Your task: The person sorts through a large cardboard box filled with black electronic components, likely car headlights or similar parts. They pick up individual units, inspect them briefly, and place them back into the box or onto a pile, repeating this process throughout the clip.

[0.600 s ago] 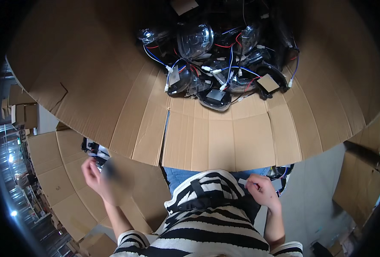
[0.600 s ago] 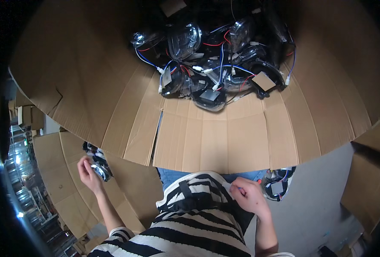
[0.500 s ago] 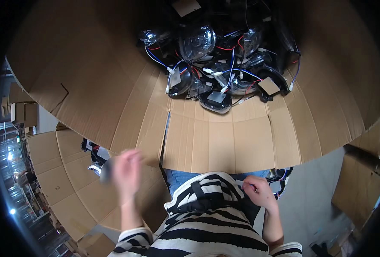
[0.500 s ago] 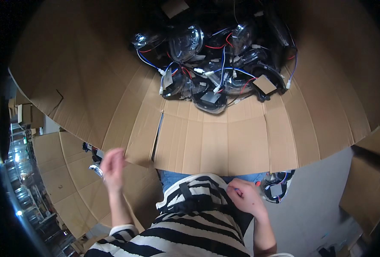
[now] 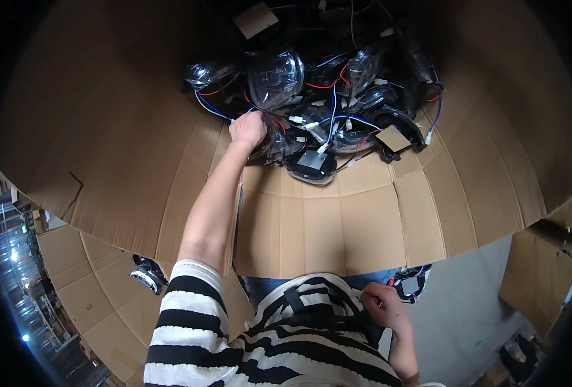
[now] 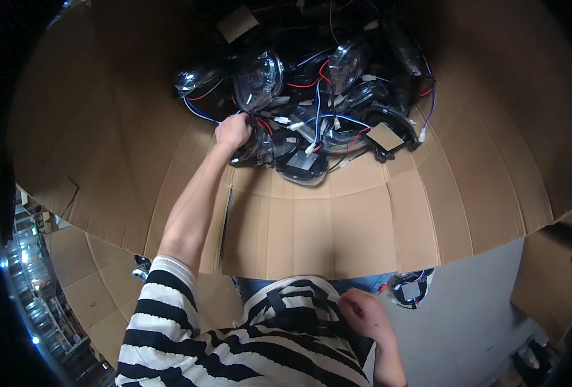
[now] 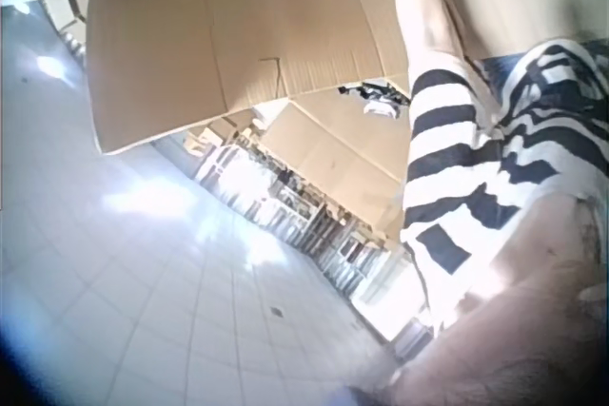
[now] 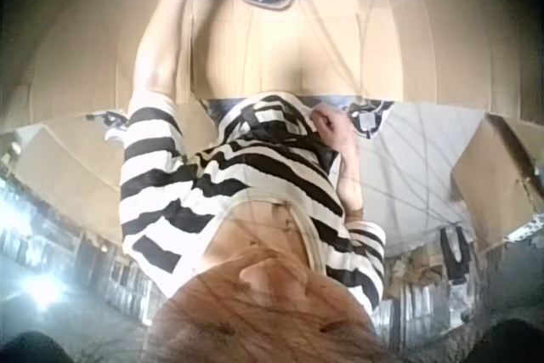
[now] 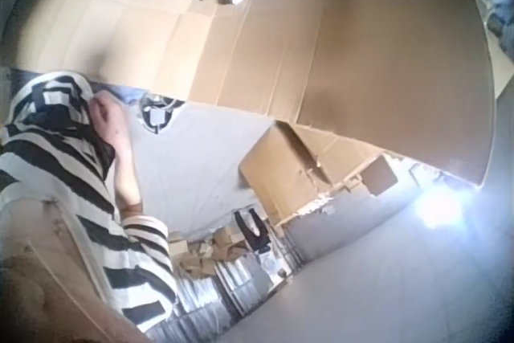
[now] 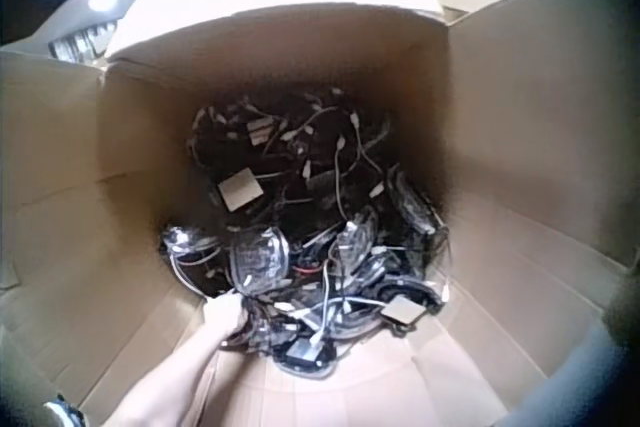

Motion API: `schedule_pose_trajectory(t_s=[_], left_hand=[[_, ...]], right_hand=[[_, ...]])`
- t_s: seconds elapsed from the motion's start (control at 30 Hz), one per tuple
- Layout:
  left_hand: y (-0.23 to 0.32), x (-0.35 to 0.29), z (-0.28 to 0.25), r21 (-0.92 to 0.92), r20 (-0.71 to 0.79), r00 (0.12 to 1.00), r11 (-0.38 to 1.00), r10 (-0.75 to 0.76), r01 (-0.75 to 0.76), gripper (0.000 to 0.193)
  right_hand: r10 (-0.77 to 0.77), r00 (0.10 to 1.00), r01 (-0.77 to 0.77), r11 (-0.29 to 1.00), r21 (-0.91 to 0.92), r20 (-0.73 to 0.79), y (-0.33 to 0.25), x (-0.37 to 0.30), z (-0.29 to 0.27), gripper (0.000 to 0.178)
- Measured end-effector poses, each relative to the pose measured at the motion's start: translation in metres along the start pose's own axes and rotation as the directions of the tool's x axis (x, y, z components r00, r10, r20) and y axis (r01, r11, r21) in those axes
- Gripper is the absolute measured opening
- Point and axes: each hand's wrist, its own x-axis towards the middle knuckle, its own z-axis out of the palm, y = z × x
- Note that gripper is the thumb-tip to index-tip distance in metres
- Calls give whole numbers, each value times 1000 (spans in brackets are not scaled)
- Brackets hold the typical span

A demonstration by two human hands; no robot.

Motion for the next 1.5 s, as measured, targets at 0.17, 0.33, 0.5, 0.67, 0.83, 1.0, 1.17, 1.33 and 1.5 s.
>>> schedule_pose_trajectory(t_s=[0.17, 0.33, 0.5, 0.67, 0.83, 1.0, 1.17, 1.33, 1.5], left_hand=[[-27, -38, 2, -397, -151, 949, 862, 278, -316, 17], [-9, -120, 9, -995, -10, 998, -99, -68, -17, 14], [53, -175, 34, -870, 82, 978, -493, -194, -24, 13], [33, -230, 65, -914, 230, 968, -363, -98, 180, 13], [-26, -277, 77, -970, 200, 979, 136, -34, 203, 22], [-29, -316, 53, -938, 209, 973, 300, 92, 173, 29], [-17, -333, 40, -857, 135, 966, 515, 222, 2, 33], [-8, -325, 27, -667, 124, 909, 712, 397, -220, 31], [-3, -320, 25, -480, 100, 877, 795, 470, -372, 36]], right_hand=[[-1, 999, 2, 1000, -28, 40, 2, 9, -5, 7], [34, 995, -26, 996, -83, 92, -1, 15, -6, 6], [-48, 998, 50, 998, -34, 51, 2, 7, -5, 7], [-76, 996, 77, 997, -28, 37, 1, -1, -1, 5], [-108, 990, 113, 992, -47, 93, -12, 2, 5, 3], [-165, 966, 180, 982, -58, 198, -18, -2, 26, 2], [-208, 934, 237, 969, -68, 292, -27, -2, 46, 5], [-319, 918, 327, 945, 4, 235, -36, 12, 64, 6], [-258, 953, 263, 965, -12, 156, -36, 22, 71, 6]])
